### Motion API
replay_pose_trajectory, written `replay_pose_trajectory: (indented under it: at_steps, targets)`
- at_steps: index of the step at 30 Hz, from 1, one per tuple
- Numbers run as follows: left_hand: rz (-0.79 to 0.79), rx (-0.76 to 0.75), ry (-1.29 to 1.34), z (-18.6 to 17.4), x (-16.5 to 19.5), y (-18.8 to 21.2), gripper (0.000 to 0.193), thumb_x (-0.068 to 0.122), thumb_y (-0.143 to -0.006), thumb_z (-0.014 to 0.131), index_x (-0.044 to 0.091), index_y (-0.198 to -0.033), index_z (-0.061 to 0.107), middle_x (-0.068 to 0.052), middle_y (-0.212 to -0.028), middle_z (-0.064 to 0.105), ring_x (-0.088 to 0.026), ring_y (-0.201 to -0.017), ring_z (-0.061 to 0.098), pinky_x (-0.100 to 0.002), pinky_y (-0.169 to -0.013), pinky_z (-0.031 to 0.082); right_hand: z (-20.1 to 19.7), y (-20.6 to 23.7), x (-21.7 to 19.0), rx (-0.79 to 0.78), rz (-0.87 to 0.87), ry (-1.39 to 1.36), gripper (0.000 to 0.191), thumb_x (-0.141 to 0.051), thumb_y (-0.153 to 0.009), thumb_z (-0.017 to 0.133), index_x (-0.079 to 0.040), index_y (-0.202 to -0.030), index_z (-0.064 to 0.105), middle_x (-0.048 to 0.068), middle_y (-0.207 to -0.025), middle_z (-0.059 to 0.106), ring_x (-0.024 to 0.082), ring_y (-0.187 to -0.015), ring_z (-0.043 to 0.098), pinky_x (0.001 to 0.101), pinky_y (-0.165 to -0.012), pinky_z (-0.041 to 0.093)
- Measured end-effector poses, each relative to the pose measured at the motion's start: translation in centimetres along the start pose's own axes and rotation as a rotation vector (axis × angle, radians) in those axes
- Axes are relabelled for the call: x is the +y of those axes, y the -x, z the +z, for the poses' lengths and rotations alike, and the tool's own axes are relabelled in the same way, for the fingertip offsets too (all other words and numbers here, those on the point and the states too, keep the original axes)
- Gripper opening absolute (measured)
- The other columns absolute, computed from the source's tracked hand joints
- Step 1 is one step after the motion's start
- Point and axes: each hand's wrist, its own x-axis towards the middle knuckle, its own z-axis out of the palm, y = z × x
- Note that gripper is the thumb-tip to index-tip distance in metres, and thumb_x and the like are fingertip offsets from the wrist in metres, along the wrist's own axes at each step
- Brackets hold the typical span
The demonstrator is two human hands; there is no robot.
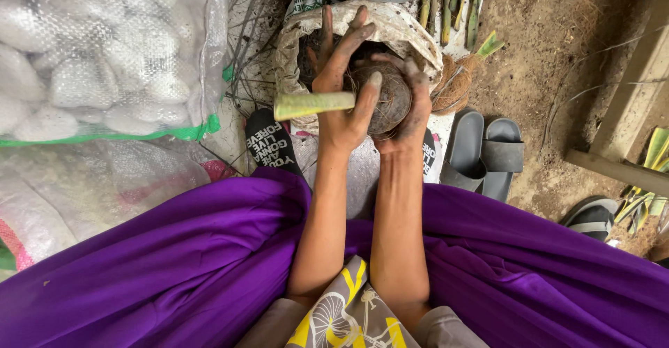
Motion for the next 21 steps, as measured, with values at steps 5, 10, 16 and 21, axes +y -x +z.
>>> replay_pose_trajectory:
  at_steps: [5,10,16,21]
  targets:
    - [-0.043,0.038,0.063,0.2,-1.3,0.5,0.046,0.035,-0.101,0.067,0.013,-0.141,0.062,-0.007,-0.153,0.057,-0.031,-0.160,0.024,-0.053,-0.136,0.017,-1.1,0.2,0.5,-0.043,-0.047,-0.014,0.070,-0.059,-0.102,0.060,0.006,-0.127,0.066,0.025,-0.120,0.068,0.033,-0.106,0.069,0.0410,-0.094,0.059]
    - [-0.269,-0.040,0.459,0.7,-2.6,0.5,0.039,0.030,-0.101,0.068,0.007,-0.133,0.068,-0.011,-0.146,0.064,-0.033,-0.147,0.049,-0.053,-0.133,0.026,0.5,0.4,0.5,0.053,-0.281,0.206,0.063,-0.058,-0.102,0.056,0.000,-0.127,0.065,0.022,-0.138,0.061,0.031,-0.125,0.064,0.0461,-0.110,0.055]
    - [-0.282,-0.188,0.615,1.4,-1.8,1.2,0.034,0.022,-0.099,0.073,0.006,-0.129,0.071,-0.013,-0.151,0.059,-0.030,-0.147,0.050,-0.052,-0.132,0.041,1.3,0.4,0.1,0.106,-0.511,0.342,0.064,-0.056,-0.106,0.048,0.002,-0.130,0.059,0.017,-0.155,0.051,0.028,-0.144,0.053,0.0461,-0.124,0.046]
    - [-0.182,-0.199,0.548,1.6,-1.0,1.1,0.045,0.023,-0.096,0.077,0.009,-0.137,0.066,-0.012,-0.153,0.055,-0.028,-0.149,0.048,-0.049,-0.131,0.039,0.6,0.7,0.3,0.102,-0.473,0.127,0.071,-0.054,-0.108,0.042,0.005,-0.144,0.054,0.021,-0.148,0.059,0.031,-0.136,0.059,0.0469,-0.120,0.049]
